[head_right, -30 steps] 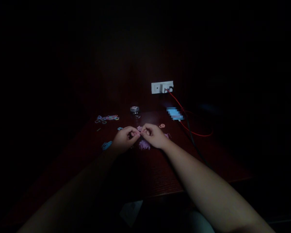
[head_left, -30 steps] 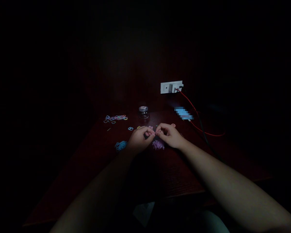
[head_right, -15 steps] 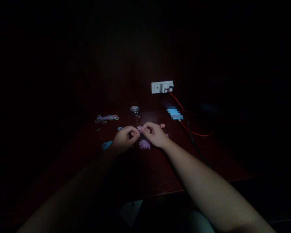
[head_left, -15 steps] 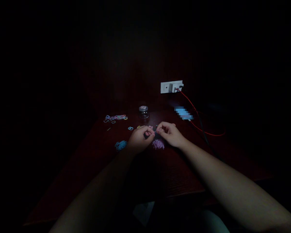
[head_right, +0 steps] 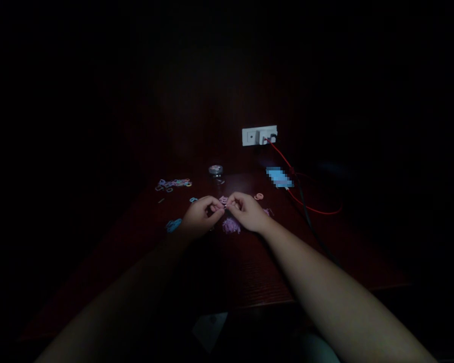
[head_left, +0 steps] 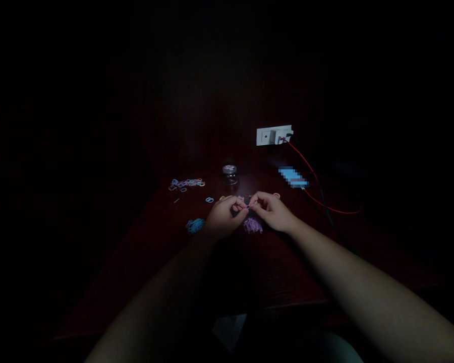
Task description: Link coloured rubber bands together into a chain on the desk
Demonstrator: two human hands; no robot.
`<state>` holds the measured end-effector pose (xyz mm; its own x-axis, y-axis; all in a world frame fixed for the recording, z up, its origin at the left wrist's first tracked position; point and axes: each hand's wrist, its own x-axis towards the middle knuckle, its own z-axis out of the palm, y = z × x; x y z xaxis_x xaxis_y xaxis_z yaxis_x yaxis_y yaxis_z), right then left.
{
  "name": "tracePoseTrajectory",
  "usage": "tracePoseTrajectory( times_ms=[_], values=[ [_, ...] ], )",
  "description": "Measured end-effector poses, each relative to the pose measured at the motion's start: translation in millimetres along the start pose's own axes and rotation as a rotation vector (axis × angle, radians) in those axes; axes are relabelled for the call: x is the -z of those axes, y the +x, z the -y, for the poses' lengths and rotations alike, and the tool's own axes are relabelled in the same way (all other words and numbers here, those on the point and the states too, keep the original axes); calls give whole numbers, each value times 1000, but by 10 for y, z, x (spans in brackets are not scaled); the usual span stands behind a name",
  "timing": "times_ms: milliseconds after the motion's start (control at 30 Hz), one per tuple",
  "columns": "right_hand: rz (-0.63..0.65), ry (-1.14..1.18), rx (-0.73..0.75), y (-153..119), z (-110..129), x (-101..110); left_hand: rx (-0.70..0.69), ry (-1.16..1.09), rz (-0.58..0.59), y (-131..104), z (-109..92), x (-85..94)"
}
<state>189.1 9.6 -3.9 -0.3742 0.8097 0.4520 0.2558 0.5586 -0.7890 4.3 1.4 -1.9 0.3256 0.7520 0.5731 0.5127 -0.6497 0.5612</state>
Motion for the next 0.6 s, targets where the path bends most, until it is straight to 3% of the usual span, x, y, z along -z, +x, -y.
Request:
tracePoseTrajectory(
  times_ms=[600],
  values=[
    [3,-105,29,-28,107,54,-78,-27,10,21,-54,30]
  ],
)
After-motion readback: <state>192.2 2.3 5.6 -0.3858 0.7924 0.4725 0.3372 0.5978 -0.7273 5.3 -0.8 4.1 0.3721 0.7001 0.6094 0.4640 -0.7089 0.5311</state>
